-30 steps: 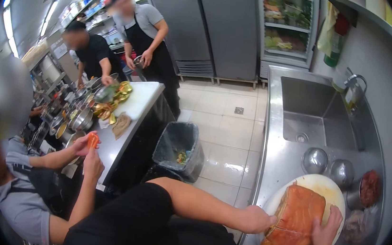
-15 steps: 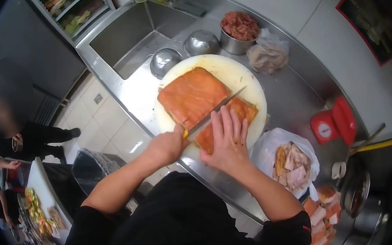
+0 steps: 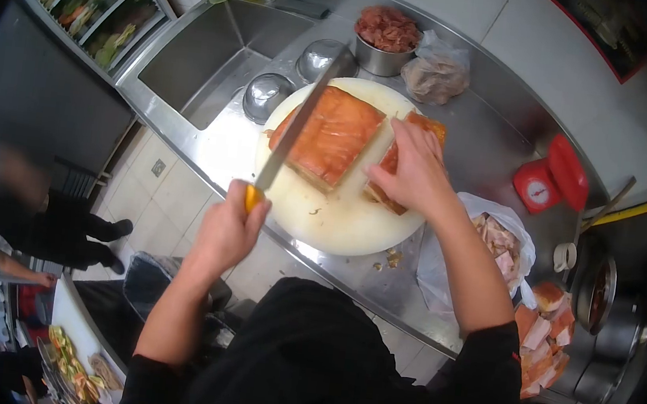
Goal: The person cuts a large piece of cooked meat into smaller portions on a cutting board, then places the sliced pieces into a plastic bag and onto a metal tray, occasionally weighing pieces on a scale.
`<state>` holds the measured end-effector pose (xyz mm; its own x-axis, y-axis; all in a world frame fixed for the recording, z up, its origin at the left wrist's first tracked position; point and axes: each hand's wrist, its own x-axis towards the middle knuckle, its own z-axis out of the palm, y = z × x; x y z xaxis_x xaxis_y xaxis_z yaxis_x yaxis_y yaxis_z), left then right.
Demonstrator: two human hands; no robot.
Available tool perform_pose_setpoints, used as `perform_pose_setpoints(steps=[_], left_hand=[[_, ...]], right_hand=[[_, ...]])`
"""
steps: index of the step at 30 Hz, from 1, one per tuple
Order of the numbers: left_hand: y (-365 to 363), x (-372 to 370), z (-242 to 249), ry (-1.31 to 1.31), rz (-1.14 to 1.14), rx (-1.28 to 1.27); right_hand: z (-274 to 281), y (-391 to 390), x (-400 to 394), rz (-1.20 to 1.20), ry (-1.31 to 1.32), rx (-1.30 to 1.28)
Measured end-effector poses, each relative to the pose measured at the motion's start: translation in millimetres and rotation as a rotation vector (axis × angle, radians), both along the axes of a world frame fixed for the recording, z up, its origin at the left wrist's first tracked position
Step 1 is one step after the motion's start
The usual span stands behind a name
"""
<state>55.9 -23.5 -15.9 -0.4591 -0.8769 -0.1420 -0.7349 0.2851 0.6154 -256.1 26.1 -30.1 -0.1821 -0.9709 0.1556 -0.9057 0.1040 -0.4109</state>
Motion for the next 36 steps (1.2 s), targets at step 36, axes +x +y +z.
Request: perform_pose_setpoints(steps=[36], left_hand=[[30, -38, 35, -0.163, -0.120, 0.266]], right_hand=[[-16, -34, -30, 0.477, -0.094, 0.025]])
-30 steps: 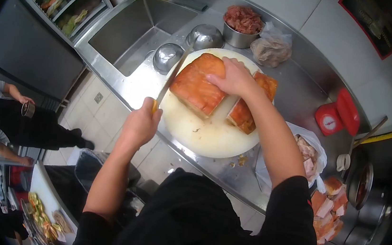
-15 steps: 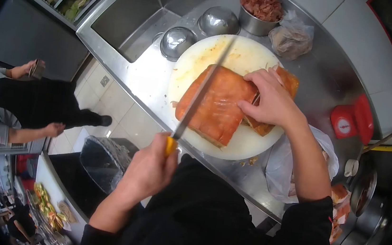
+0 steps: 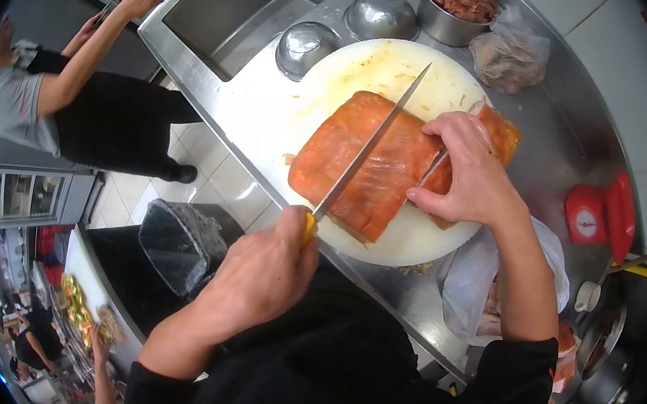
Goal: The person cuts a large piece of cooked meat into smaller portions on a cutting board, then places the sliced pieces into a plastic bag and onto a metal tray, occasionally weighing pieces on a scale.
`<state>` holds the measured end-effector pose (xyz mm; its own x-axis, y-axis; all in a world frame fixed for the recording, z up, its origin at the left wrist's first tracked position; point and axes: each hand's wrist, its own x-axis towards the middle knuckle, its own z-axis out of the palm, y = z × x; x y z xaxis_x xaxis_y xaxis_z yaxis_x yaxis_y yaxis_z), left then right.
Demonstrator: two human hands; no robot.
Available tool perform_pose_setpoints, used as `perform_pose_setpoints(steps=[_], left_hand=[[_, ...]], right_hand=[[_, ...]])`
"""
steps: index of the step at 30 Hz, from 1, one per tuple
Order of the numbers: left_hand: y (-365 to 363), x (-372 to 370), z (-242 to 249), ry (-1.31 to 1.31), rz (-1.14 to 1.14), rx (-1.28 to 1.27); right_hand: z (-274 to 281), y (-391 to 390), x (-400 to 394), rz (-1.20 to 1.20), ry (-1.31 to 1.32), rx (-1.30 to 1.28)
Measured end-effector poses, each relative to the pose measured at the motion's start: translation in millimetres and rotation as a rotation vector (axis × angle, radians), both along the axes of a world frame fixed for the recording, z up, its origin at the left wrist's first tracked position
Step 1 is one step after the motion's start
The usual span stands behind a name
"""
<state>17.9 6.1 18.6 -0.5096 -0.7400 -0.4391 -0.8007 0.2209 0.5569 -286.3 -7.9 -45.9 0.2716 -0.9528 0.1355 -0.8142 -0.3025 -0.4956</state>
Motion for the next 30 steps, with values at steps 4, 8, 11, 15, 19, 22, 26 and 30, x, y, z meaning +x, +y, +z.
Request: perform_pose_setpoints(steps=[4, 8, 11, 15, 19, 22, 26, 30], left_hand=[[1, -4, 3, -0.052, 0.010, 0.017], [-1, -7, 2, -0.115, 0.009, 0.060], [4, -10, -2, -0.157, -0.008, 0.026], [12, -7, -13, -0.110, 0.004, -0.113], [19, -3, -24, -0.010, 0.017, -0.215], [22, 2, -32, 0.072, 0.023, -0.215], [27, 9, -46, 0.173, 0.074, -0.253], [25, 14, -51, 0.176, 0.057, -0.184]], right_hand=[[-2, 0, 0, 0.000, 0.022, -0.036], [-2, -1, -1, -0.014, 0.050, 0.000], [1, -1, 1, -0.012, 0.055, 0.028], [-1, 0, 1, -0.008, 0.062, -0.002], [-3, -1, 2, -0.026, 0.068, 0.038], [0, -2, 3, -0.021, 0.094, 0.065], [5, -5, 10, -0.025, 0.145, 0.092], [17, -5, 18, -0.025, 0.154, 0.089]])
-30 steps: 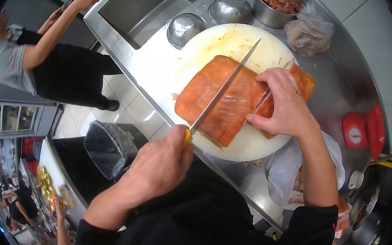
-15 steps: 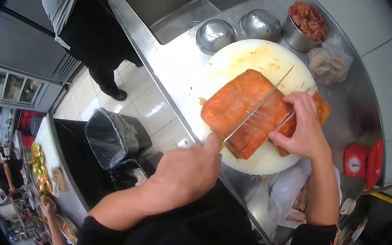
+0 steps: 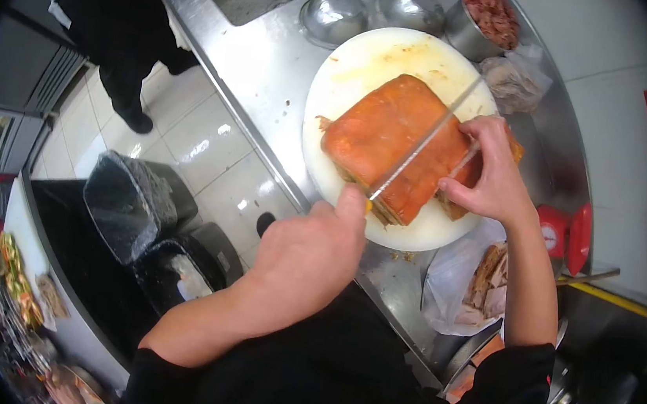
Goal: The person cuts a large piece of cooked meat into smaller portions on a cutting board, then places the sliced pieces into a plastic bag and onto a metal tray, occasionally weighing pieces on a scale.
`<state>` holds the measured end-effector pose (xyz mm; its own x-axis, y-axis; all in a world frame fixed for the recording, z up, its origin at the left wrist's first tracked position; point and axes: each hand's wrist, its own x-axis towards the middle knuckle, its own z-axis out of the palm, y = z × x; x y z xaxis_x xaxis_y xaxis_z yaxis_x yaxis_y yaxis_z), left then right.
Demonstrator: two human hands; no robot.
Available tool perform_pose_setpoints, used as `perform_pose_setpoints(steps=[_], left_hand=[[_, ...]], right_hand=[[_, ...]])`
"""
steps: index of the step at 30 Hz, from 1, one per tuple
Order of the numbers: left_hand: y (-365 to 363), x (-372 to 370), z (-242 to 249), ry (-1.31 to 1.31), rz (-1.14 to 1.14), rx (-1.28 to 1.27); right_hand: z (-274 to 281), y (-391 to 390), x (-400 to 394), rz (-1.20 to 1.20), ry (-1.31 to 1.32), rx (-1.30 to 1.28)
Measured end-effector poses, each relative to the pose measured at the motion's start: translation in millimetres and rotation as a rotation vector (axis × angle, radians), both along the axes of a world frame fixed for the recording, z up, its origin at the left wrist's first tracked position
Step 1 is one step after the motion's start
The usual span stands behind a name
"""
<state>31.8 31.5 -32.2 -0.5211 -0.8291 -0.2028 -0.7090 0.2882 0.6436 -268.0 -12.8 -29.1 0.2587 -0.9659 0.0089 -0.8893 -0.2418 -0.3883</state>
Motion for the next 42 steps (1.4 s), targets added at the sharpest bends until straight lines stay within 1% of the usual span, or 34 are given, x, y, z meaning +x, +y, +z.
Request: perform_pose_setpoints(steps=[3, 7, 9, 13, 16, 19, 22, 25, 32, 42], left_hand=[[-5, -1, 5, -0.033, -0.026, 0.055], [-8, -5, 12, -0.108, -0.036, 0.080], [-9, -6, 14, -0.148, -0.076, 0.060], [-10, -8, 14, -0.192, -0.104, 0.026], [-14, -12, 26, -0.259, -0.103, 0.079], [-19, -14, 37, -0.275, -0.102, 0.108], [-24, -18, 50, -0.304, -0.107, 0.156], [-25, -20, 50, -0.289, -0.082, 0.191], [-29, -26, 66, -0.347, -0.110, 0.208], [-23, -23, 53, -0.295, -0.098, 0.127]], right_hand=[[-2, 0, -6, 0.044, 0.003, -0.065], [-8, 5, -3, -0.054, -0.058, -0.068], [-9, 9, -2, -0.072, -0.054, -0.116], [-10, 13, 6, -0.073, -0.006, -0.213], [-5, 11, 12, -0.054, 0.089, -0.261], [-6, 5, 17, -0.065, -0.008, -0.214], [-16, -3, 19, -0.091, -0.025, -0.218], [-24, -9, 19, -0.097, -0.013, -0.263], [-26, -12, 17, -0.096, -0.040, -0.253], [-32, -12, 14, -0.080, -0.070, -0.290]])
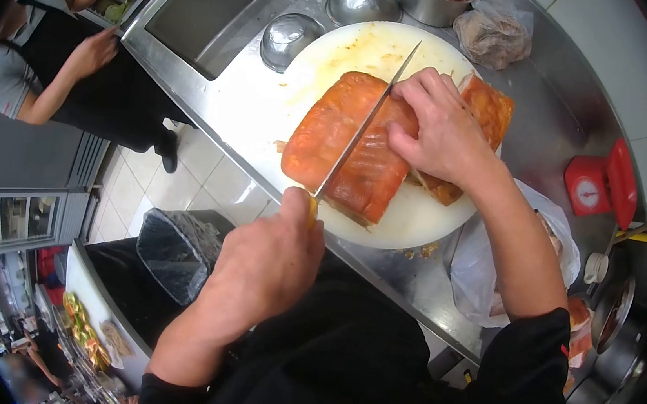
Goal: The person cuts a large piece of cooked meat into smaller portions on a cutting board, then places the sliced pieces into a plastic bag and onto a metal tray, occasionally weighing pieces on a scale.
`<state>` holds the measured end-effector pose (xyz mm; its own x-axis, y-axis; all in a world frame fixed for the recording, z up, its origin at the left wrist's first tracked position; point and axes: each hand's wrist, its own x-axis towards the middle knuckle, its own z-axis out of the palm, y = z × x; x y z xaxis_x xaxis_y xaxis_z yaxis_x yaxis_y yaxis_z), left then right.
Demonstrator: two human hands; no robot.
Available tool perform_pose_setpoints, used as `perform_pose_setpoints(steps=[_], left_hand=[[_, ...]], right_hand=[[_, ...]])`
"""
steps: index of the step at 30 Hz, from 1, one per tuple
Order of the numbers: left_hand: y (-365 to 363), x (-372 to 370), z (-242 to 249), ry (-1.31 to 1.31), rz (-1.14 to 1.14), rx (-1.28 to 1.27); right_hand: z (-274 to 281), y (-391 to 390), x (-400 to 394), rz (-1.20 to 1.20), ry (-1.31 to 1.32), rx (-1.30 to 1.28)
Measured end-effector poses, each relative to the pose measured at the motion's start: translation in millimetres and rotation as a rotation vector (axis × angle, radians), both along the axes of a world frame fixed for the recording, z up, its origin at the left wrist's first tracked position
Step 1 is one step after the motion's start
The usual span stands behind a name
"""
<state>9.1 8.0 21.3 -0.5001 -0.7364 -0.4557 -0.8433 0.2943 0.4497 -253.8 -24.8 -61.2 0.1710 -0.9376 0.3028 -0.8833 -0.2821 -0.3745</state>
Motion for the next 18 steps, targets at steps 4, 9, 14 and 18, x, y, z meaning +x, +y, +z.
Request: perform_pose_setpoints(steps=[4, 9, 14, 18], left_hand=[[0, -1, 4, 0.019, -0.002, -0.025], [-3, -3, 3, -0.034, 0.015, 0.002], [0, 0, -3, 0.010, 0.034, 0.005], [-1, 0, -2, -0.007, 0.042, 0.021]], right_hand=[[0, 0, 1, -0.005, -0.004, -0.003], [-2, 0, 0, 0.006, -0.006, -0.006], [-2, 0, 0, 0.013, -0.002, -0.005], [-1, 0, 0, 0.012, 0.003, 0.004]])
